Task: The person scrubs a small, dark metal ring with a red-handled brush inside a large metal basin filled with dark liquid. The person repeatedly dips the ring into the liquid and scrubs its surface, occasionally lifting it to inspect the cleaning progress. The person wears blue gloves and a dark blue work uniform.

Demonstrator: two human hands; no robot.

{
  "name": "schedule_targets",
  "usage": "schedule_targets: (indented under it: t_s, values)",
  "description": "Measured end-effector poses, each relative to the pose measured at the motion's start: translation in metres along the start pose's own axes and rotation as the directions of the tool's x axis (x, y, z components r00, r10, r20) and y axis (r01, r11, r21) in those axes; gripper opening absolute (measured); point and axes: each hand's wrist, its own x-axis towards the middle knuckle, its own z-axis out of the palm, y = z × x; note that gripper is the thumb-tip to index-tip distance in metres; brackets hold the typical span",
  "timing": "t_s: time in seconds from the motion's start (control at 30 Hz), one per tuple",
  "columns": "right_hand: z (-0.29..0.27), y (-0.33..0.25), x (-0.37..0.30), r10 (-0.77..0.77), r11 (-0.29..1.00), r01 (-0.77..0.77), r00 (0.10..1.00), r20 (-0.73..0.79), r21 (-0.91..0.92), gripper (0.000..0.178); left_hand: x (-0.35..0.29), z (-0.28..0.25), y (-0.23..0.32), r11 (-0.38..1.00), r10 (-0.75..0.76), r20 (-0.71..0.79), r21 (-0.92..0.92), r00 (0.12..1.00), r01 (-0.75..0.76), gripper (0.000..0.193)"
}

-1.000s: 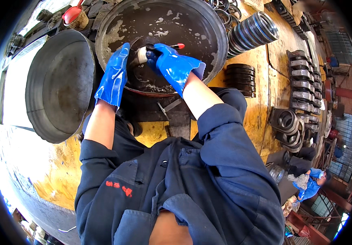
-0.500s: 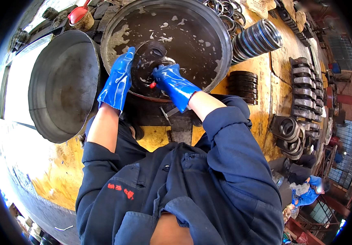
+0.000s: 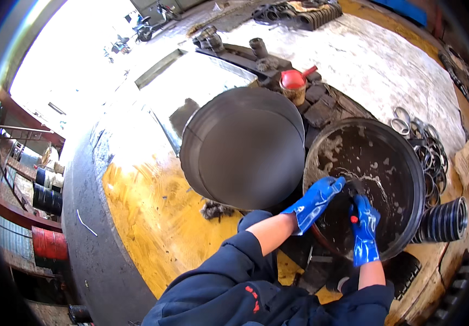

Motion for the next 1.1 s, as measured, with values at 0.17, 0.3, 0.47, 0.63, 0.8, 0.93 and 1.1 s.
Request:
schedule_targets:
  t_s: [0.17,0.3,0.47,0.63,0.8,0.93,1.1]
  values:
    - [0.051,0.073,-0.032,0.432,0.651,-0.517,0.854,0.288,0.555,0.039,-0.01,0.008,0.024,0.992,-0.029,-0.032,0.12,0.999,0.032,0.058]
    - [0.024,0.039,-0.024,0.279,0.108,-0.244,0.938,0.207,0.964,0.048,-0.004,0.013,0.017,0.989,-0.088,0.005,-0.117,0.996,0.088,0.067]
    - [0.001,-0.007,-0.019,0.444,0.301,-0.415,0.858,0.259,0.859,0.041,0.034,0.007,-0.034,0.803,-0.202,0.126,-0.547,0.971,0.238,0.062]
    - [-0.001,-0.021,0.003,0.384,0.264,-0.408,0.875,0.293,0.874,0.037,0.028,-0.011,-0.055,0.929,-0.133,-0.026,-0.352,0.991,0.115,0.06]
    - [-0.042,0.019,0.025,0.505,0.532,-0.449,0.849,0.157,0.718,0.035,0.008,0.036,0.023,0.996,-0.028,-0.005,-0.082,1.0,0.027,0.055]
    - [-0.024,-0.023,0.033,0.684,0.068,-0.509,0.65,0.331,0.858,0.032,0.024,-0.016,-0.009,0.983,-0.175,-0.15,0.032,0.973,0.182,0.052]
    - [-0.03,0.005,0.006,0.82,-0.065,-0.68,0.381,0.427,0.731,0.038,0.031,0.012,-0.008,0.931,-0.358,-0.125,-0.127,0.925,0.343,0.049]
